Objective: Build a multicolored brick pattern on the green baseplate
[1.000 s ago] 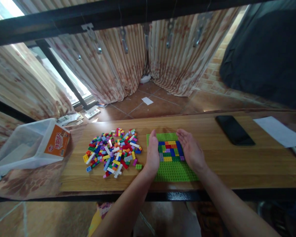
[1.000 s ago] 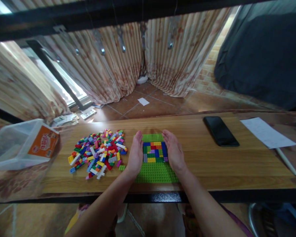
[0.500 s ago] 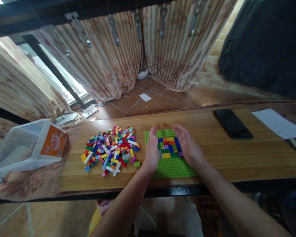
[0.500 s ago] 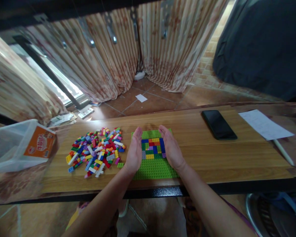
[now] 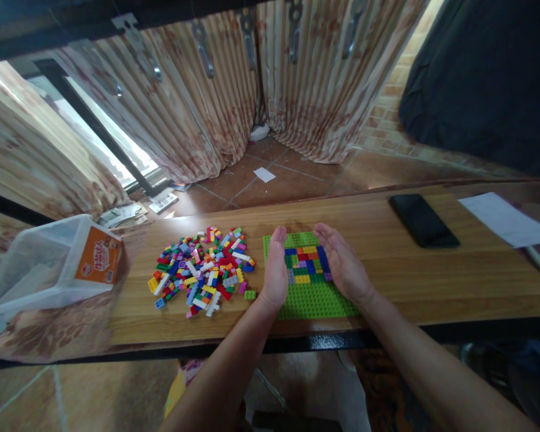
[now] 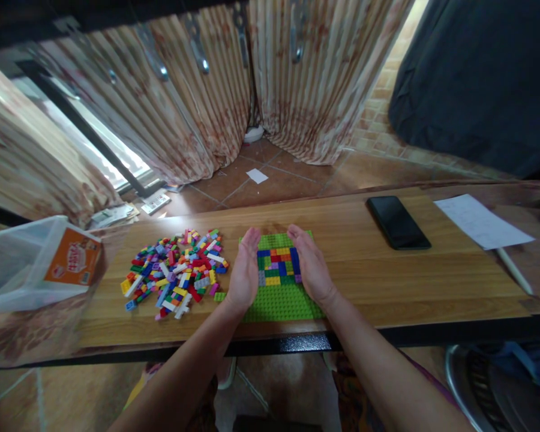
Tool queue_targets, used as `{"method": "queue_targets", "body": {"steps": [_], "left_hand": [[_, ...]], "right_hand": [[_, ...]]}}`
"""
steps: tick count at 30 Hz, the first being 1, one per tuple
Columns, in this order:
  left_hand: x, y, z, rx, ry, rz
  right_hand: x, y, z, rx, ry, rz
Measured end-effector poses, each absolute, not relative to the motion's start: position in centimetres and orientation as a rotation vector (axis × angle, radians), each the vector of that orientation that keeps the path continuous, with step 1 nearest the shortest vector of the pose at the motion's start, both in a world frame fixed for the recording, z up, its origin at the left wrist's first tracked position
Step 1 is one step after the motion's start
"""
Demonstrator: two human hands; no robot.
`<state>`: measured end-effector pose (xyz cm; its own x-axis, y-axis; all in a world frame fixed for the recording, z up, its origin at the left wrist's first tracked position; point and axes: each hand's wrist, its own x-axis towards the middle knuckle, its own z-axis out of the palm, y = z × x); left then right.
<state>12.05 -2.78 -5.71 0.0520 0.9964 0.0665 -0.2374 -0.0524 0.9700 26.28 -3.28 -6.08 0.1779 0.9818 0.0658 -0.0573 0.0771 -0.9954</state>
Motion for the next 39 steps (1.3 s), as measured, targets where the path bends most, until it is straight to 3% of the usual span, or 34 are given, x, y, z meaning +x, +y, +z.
{"method": "queue_targets", "body": {"steps": [13,24,39], "left_hand": [[11.0,-2.1,-5.5,1.07,1.012,1.261],[4.4,-1.4,-2.2,2.011,0.962,0.578],[5.5,-1.8,-2.6,2.173,1.007,0.507]], "right_hand": [[27.3,-3.0,-5.6,-1.202,-1.069,1.01],[29.5,-4.2,-4.1,-1.441,-2.112,0.606],[32.7,-3.8,-6.1,-1.592,-2.245,0.489]]}}
